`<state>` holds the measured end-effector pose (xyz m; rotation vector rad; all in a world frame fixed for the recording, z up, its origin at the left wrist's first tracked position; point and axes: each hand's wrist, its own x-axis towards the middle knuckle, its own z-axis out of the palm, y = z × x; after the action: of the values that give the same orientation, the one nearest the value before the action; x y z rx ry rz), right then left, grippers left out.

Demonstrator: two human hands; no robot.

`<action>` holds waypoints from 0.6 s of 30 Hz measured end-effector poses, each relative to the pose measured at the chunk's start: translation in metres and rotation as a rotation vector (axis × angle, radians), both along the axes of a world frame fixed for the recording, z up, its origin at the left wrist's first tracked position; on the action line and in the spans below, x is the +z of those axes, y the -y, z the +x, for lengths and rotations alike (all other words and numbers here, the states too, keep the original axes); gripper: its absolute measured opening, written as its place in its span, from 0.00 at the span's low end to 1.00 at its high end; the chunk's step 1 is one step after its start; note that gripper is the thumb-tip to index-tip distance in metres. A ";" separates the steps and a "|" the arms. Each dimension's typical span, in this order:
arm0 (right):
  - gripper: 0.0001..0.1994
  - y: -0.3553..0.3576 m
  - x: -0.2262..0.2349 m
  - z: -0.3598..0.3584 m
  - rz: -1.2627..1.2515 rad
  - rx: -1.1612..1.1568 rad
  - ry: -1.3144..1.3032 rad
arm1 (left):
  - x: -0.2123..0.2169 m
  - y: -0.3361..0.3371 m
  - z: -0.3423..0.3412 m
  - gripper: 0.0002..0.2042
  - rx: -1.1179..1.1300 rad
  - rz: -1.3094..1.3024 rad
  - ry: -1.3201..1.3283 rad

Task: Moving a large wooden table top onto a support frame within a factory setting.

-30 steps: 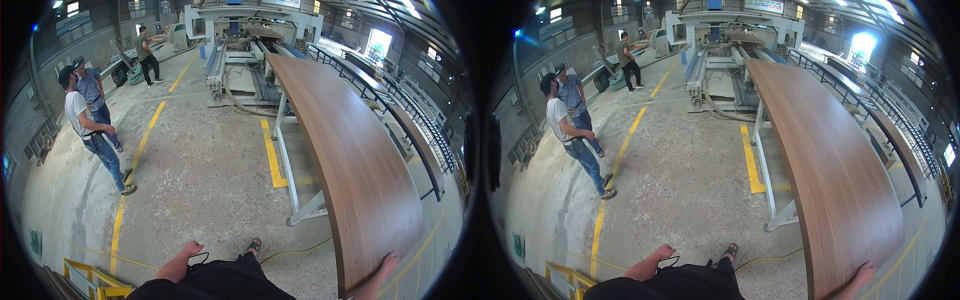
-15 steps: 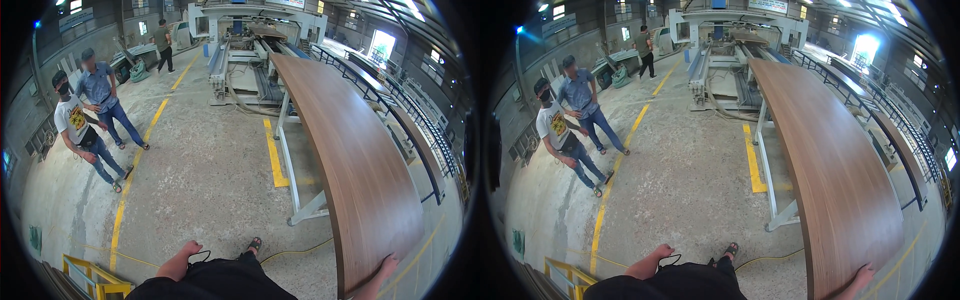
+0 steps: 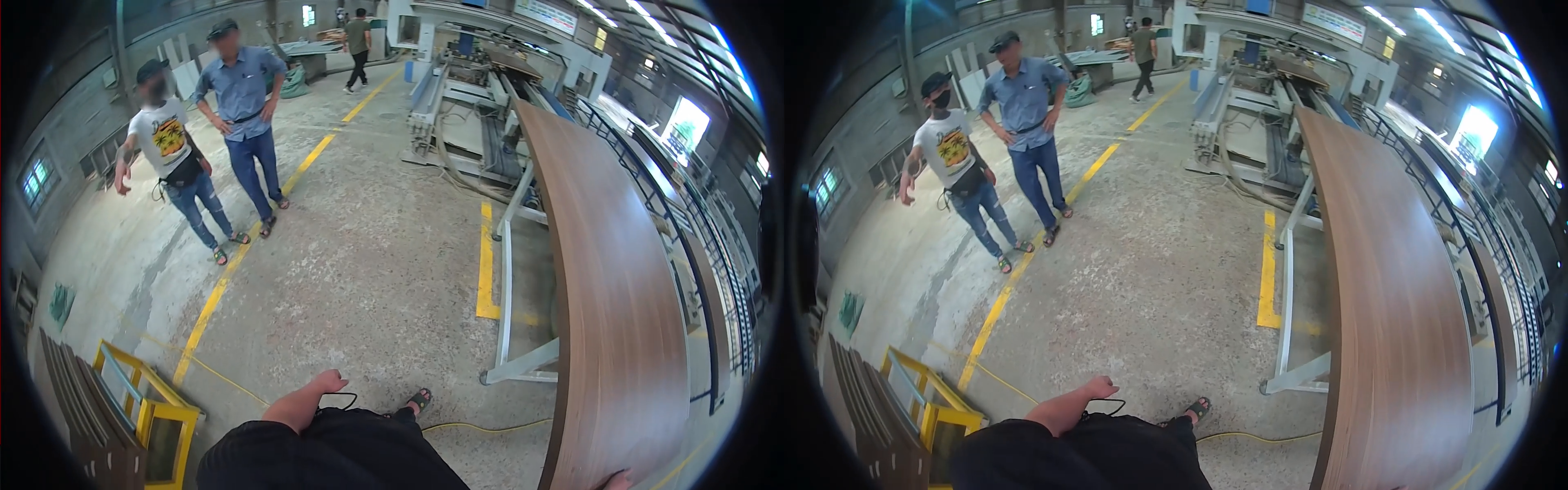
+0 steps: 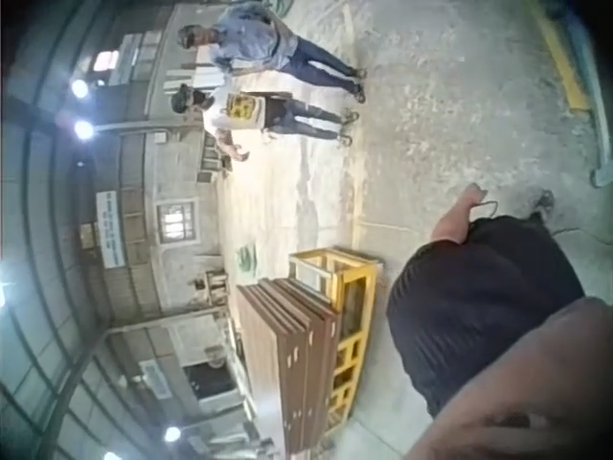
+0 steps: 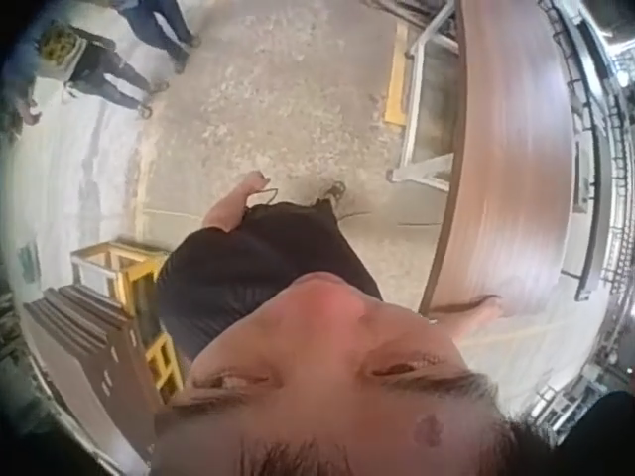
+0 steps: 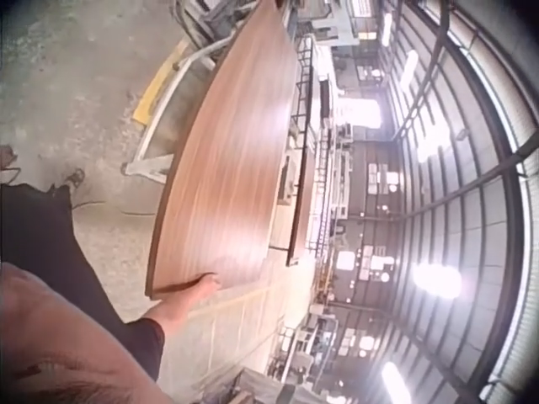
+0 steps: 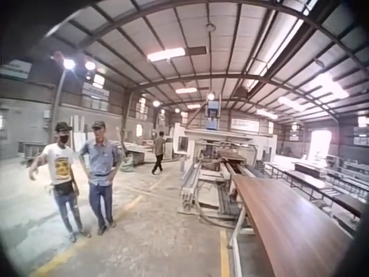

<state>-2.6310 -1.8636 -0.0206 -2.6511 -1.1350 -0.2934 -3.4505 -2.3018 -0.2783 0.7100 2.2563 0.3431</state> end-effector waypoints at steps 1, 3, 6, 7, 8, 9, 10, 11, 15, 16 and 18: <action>0.30 0.001 0.010 -0.012 -0.036 0.024 0.022 | -0.001 0.004 0.003 0.29 0.003 0.002 -0.007; 0.29 0.016 0.012 -0.010 -0.071 0.032 0.045 | -0.005 -0.005 0.000 0.29 -0.004 -0.004 -0.003; 0.28 0.029 0.014 -0.005 -0.127 0.158 0.184 | -0.014 -0.006 0.001 0.28 -0.001 -0.008 0.017; 0.28 0.032 0.014 -0.004 -0.145 0.206 0.228 | -0.016 -0.005 0.001 0.28 -0.009 -0.009 0.029; 0.27 0.037 0.013 0.000 -0.164 0.247 0.275 | -0.015 -0.005 0.001 0.28 0.008 -0.008 0.031; 0.27 0.040 0.011 0.006 -0.184 0.284 0.323 | -0.013 -0.007 0.002 0.29 0.007 -0.003 0.024; 0.27 0.041 0.007 0.011 -0.204 0.319 0.370 | -0.011 -0.007 0.002 0.29 0.005 0.000 0.017; 0.26 0.042 0.000 0.016 -0.226 0.348 0.412 | -0.009 -0.006 0.001 0.29 0.009 -0.002 0.014; 0.27 0.034 -0.016 0.045 -0.180 0.354 0.430 | -0.009 -0.012 0.003 0.30 0.002 -0.027 0.046; 0.27 0.027 -0.021 0.051 -0.150 0.347 0.413 | -0.010 -0.011 0.005 0.30 0.004 -0.033 0.053; 0.29 0.018 -0.026 0.052 -0.094 0.332 0.372 | -0.013 -0.008 0.008 0.29 0.021 -0.022 0.047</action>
<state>-2.5786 -1.8820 -0.0462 -2.4885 -1.7135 -0.7017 -3.4428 -2.2938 -0.2909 0.6607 2.2207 0.3407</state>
